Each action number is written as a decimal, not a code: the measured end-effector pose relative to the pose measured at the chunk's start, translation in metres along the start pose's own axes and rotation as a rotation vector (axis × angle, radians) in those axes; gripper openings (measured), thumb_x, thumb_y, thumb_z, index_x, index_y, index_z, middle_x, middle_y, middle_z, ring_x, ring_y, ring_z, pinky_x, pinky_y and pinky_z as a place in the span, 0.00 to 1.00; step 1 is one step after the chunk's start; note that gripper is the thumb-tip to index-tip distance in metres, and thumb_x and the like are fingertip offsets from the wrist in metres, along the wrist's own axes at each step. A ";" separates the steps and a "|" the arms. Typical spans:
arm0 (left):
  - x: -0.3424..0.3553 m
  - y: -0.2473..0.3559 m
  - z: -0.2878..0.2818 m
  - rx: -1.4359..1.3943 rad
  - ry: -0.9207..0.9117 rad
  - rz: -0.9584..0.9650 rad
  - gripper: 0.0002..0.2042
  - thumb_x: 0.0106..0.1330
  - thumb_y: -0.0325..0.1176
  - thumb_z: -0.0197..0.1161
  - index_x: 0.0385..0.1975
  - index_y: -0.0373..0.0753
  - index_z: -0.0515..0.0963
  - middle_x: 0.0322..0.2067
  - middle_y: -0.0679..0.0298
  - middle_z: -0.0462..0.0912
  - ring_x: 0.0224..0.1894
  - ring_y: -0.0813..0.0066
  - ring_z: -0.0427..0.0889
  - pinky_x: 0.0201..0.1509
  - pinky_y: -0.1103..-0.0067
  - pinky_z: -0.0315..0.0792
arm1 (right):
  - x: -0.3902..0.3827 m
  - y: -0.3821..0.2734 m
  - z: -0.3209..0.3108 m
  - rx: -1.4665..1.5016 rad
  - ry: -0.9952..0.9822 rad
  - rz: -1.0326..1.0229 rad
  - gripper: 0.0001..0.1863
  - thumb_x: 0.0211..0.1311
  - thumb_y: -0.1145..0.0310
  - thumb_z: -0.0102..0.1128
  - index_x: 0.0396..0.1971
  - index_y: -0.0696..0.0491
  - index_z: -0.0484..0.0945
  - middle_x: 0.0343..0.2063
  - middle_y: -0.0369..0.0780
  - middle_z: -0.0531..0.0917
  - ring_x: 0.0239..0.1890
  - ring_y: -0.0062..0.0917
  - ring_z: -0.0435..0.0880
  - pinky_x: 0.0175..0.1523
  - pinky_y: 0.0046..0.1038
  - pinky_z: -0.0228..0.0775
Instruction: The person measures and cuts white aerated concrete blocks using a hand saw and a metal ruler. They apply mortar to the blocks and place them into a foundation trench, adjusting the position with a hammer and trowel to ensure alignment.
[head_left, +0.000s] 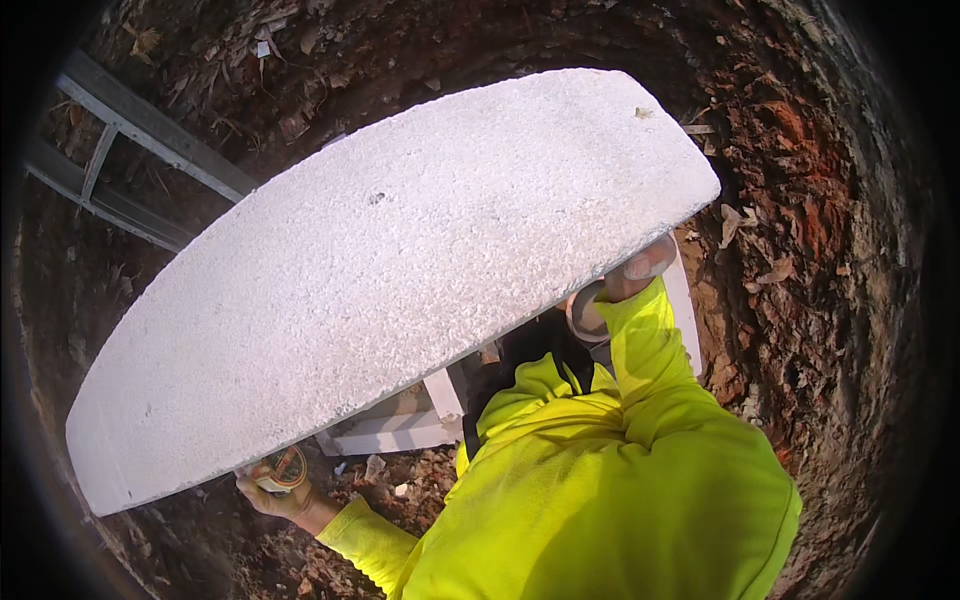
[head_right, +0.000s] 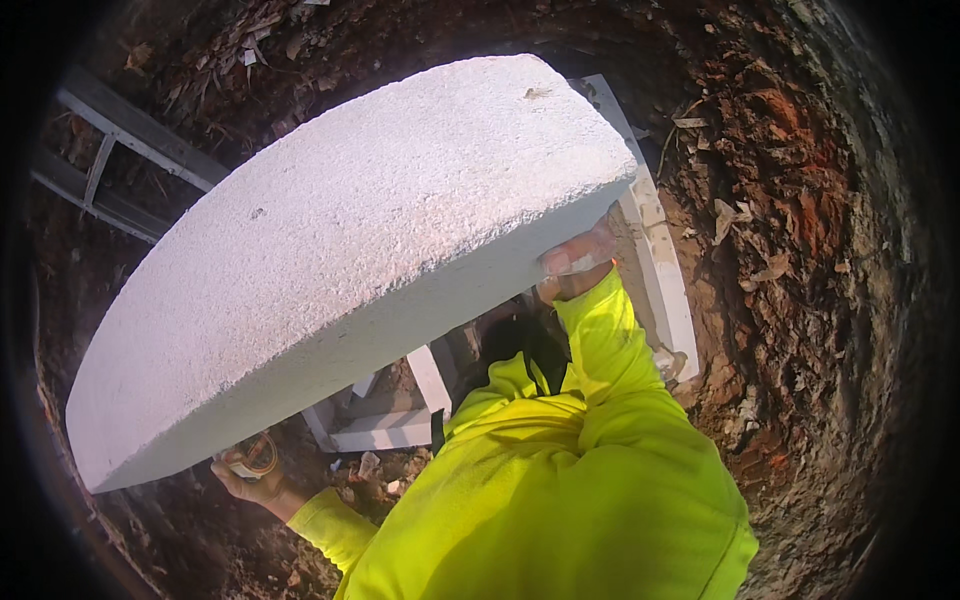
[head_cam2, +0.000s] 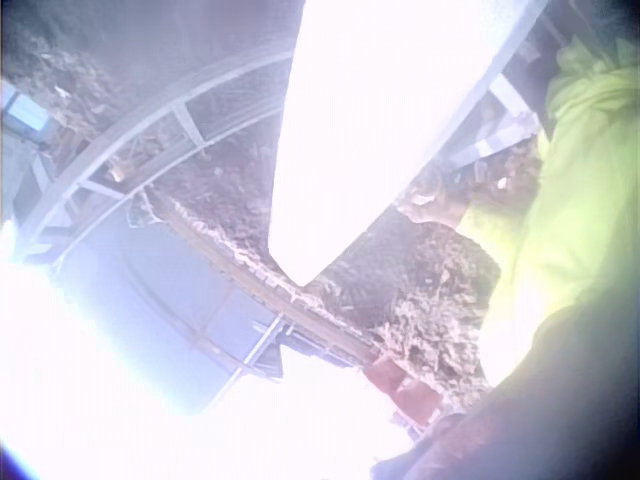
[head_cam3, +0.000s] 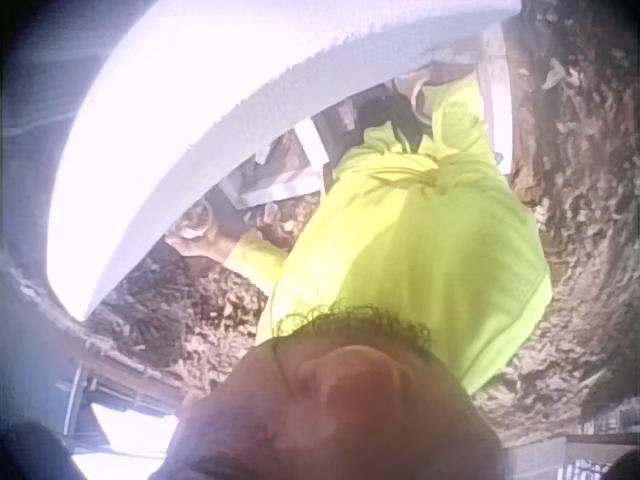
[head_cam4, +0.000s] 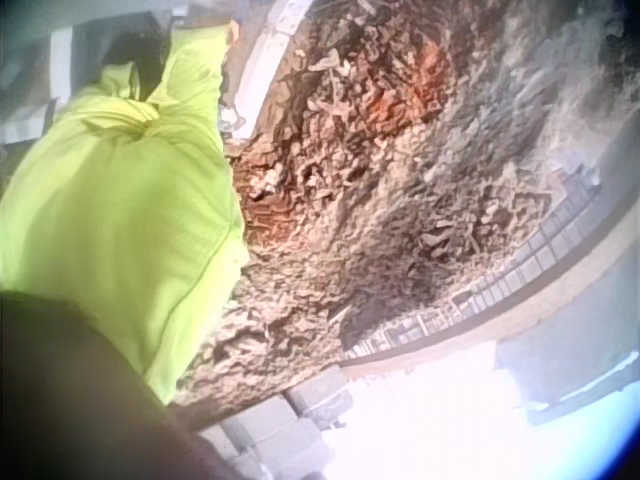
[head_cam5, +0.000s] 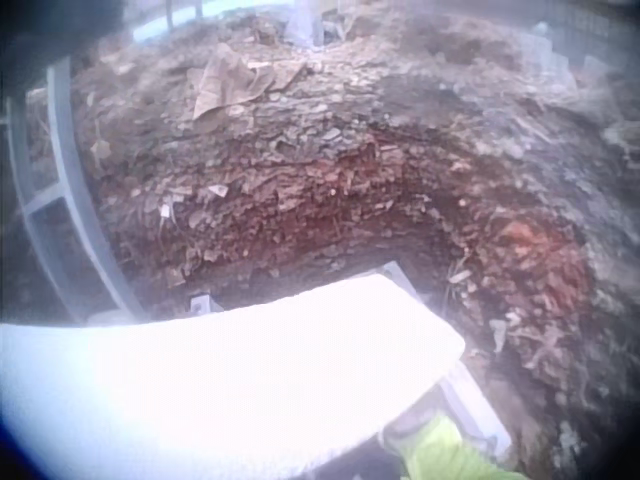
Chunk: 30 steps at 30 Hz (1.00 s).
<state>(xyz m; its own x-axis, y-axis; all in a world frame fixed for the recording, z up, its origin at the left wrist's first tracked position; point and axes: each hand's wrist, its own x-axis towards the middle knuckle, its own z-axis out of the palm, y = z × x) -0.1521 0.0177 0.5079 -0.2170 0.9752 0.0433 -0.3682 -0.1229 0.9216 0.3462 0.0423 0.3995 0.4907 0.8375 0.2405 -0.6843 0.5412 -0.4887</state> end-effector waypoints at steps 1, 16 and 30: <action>0.014 -0.019 0.008 -0.023 -0.108 -0.086 0.19 0.64 0.50 0.64 0.44 0.41 0.78 0.45 0.59 0.81 0.45 0.62 0.82 0.40 0.60 0.81 | -0.007 -0.026 -0.010 -0.082 0.063 -0.069 0.39 0.44 0.66 0.70 0.59 0.64 0.68 0.52 0.51 0.79 0.51 0.44 0.80 0.55 0.37 0.73; 0.061 -0.333 0.242 -0.575 -0.436 -1.267 0.13 0.69 0.37 0.59 0.39 0.31 0.75 0.30 0.53 0.82 0.29 0.56 0.85 0.32 0.61 0.83 | -0.155 -0.233 0.121 -1.574 0.882 -0.553 0.50 0.43 0.61 0.75 0.65 0.63 0.58 0.59 0.54 0.70 0.58 0.47 0.74 0.60 0.45 0.68; 0.001 -0.502 0.175 0.152 -0.611 -1.940 0.10 0.64 0.38 0.62 0.28 0.39 0.75 0.20 0.59 0.77 0.16 0.61 0.79 0.23 0.62 0.78 | -0.068 -0.041 0.170 -2.091 1.057 0.554 0.66 0.47 0.44 0.75 0.73 0.61 0.39 0.69 0.58 0.53 0.69 0.49 0.60 0.70 0.49 0.55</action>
<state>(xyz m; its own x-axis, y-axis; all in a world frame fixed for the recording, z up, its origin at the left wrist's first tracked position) 0.1911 0.1123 0.1129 0.5690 -0.2946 -0.7678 0.3759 0.9235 -0.0757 0.2488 -0.0241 0.5455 0.9764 0.1544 -0.1513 0.0956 -0.9361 -0.3384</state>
